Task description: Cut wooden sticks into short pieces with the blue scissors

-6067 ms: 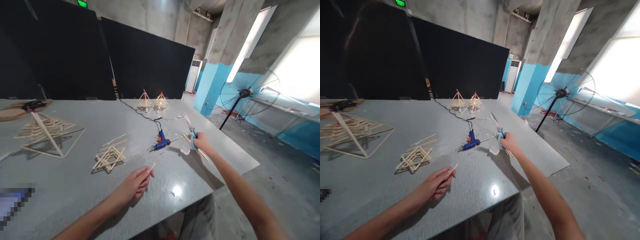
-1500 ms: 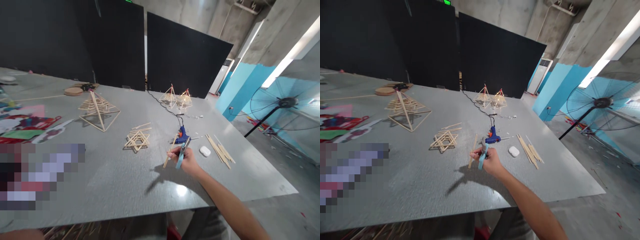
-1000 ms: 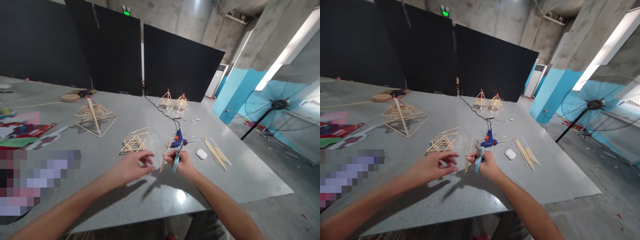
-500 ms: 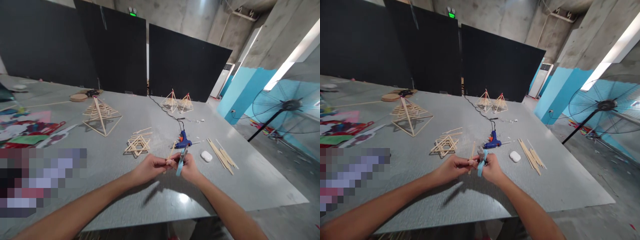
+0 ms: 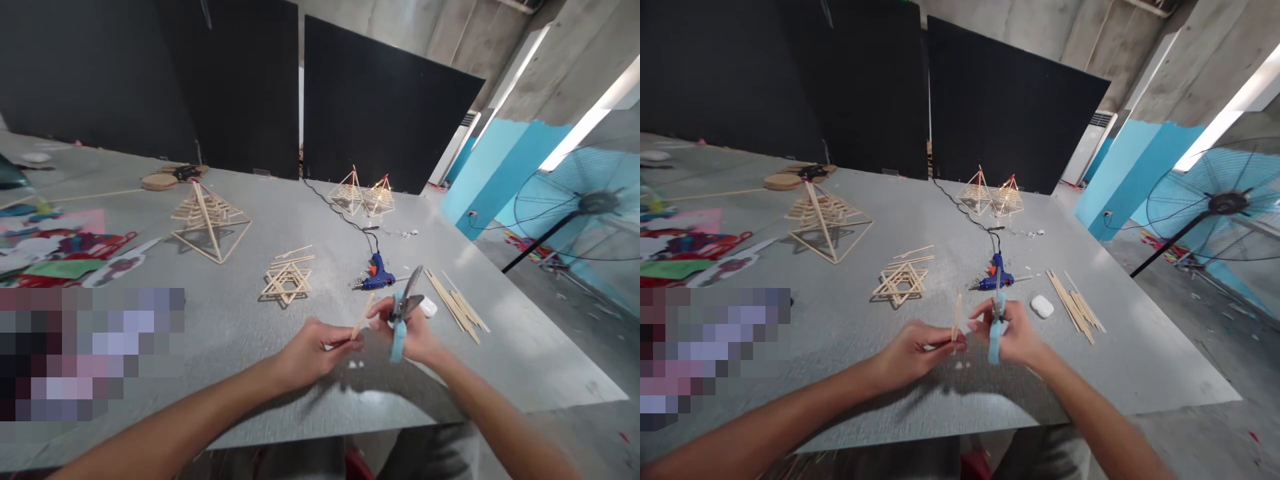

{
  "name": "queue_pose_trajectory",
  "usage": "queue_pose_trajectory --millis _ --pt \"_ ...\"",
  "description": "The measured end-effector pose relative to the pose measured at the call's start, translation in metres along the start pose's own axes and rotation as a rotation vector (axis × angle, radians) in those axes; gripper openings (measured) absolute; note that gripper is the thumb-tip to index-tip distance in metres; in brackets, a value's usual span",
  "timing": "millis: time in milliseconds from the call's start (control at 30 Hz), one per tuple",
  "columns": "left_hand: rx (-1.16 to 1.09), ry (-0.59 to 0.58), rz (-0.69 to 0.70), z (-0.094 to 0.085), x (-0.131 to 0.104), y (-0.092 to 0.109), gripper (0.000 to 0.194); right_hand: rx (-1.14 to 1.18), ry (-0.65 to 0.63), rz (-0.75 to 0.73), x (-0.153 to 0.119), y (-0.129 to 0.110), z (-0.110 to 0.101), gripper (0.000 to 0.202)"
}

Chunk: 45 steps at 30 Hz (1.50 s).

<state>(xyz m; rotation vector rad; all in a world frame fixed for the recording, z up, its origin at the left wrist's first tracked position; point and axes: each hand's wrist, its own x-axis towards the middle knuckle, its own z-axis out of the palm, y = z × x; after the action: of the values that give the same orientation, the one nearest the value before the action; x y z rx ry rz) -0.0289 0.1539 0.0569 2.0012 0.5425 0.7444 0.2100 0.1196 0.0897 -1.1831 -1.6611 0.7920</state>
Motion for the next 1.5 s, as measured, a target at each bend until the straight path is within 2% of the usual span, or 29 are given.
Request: queue_pose_trajectory --millis 100,167,267,333,567,867,967,1067,1300,1500 --pt "-0.023 -0.067 0.051 0.006 -0.008 0.006 0.048 -0.337 -0.190 0.011 -0.012 -0.018 -0.035 0.018" --pt "-0.046 -0.102 0.081 0.010 -0.011 0.008 0.050 -0.513 -0.332 0.058 -0.023 -0.030 -0.054 0.023" --pt "-0.115 -0.133 0.134 0.013 -0.012 0.008 0.047 -0.699 -0.520 0.156 -0.036 -0.046 -0.069 0.023" --pt "-0.139 -0.139 0.162 0.015 -0.011 0.007 0.041 -0.783 -0.588 0.221 -0.040 -0.055 -0.070 0.022" --pt "-0.119 -0.077 0.251 0.016 -0.013 0.002 0.029 -0.991 -0.584 0.332 -0.036 -0.077 -0.064 0.016" --pt "-0.260 -0.164 0.299 -0.001 -0.009 0.022 0.038 -0.973 -0.640 0.461 -0.029 -0.102 -0.052 0.021" --pt "-0.247 -0.162 0.248 -0.001 -0.011 0.024 0.044 -0.934 -0.680 0.498 -0.030 -0.108 -0.050 0.015" --pt "-0.222 -0.169 0.154 0.004 -0.014 0.024 0.042 -0.917 -0.701 0.514 -0.032 -0.110 -0.051 0.011" --pt "-0.245 -0.096 0.161 0.012 -0.016 0.019 0.041 -0.905 -0.708 0.462 -0.031 -0.109 -0.049 0.014" --pt "-0.224 -0.126 0.132 0.010 -0.017 0.021 0.043 -0.906 -0.723 0.469 -0.029 -0.110 -0.048 0.012"
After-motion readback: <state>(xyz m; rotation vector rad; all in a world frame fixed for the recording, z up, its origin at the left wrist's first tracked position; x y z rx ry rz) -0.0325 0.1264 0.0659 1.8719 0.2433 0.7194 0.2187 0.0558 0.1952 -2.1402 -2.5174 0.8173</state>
